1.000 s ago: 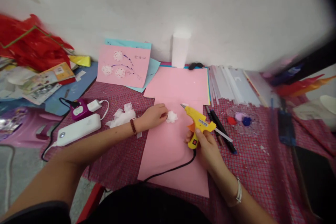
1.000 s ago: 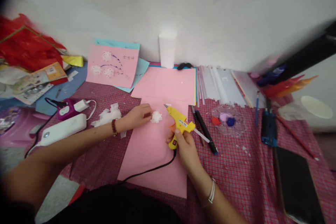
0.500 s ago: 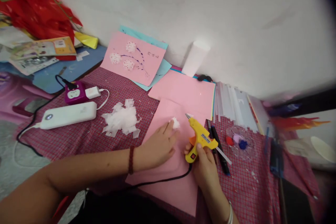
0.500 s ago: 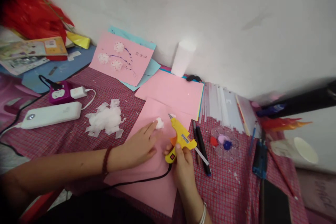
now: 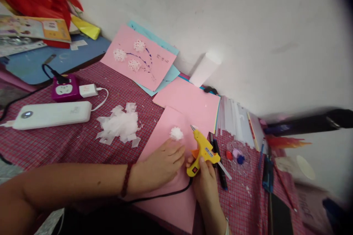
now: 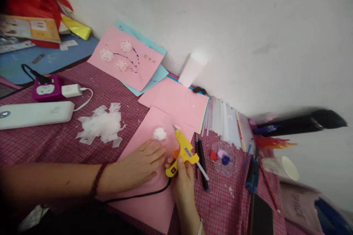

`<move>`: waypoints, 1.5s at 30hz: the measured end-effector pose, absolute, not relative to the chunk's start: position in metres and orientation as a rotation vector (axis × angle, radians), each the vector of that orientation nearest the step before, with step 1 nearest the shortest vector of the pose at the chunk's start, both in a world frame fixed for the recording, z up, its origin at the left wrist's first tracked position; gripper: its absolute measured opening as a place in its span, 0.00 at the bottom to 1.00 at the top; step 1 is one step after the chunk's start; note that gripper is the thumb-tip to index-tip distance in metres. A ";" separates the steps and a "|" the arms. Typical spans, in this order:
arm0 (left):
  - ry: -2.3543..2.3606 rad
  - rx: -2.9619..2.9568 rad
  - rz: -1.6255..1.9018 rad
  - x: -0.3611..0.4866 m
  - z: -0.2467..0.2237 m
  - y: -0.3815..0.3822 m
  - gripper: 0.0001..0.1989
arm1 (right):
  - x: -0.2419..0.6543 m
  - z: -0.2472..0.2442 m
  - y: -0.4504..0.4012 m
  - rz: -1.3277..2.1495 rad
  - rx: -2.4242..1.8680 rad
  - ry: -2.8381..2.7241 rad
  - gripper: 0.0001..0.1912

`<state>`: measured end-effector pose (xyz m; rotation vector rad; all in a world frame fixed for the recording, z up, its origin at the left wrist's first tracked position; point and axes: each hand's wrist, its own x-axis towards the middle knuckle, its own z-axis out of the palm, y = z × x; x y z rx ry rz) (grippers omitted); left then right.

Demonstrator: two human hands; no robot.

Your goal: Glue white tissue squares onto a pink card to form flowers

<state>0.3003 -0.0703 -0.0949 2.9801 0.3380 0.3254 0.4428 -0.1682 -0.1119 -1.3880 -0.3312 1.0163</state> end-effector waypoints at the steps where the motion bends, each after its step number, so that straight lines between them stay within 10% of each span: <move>1: 0.323 2.978 0.333 0.304 -0.095 -0.066 0.19 | 0.443 -0.111 -0.168 1.021 -1.390 -0.333 0.11; 12: 0.672 2.167 0.696 0.331 -0.062 0.024 0.03 | 0.440 -0.116 -0.175 1.065 -1.415 -0.474 0.17; 45: 0.912 2.119 -0.010 0.256 -0.059 0.100 0.09 | 0.451 -0.138 -0.183 1.111 -1.393 -0.365 0.16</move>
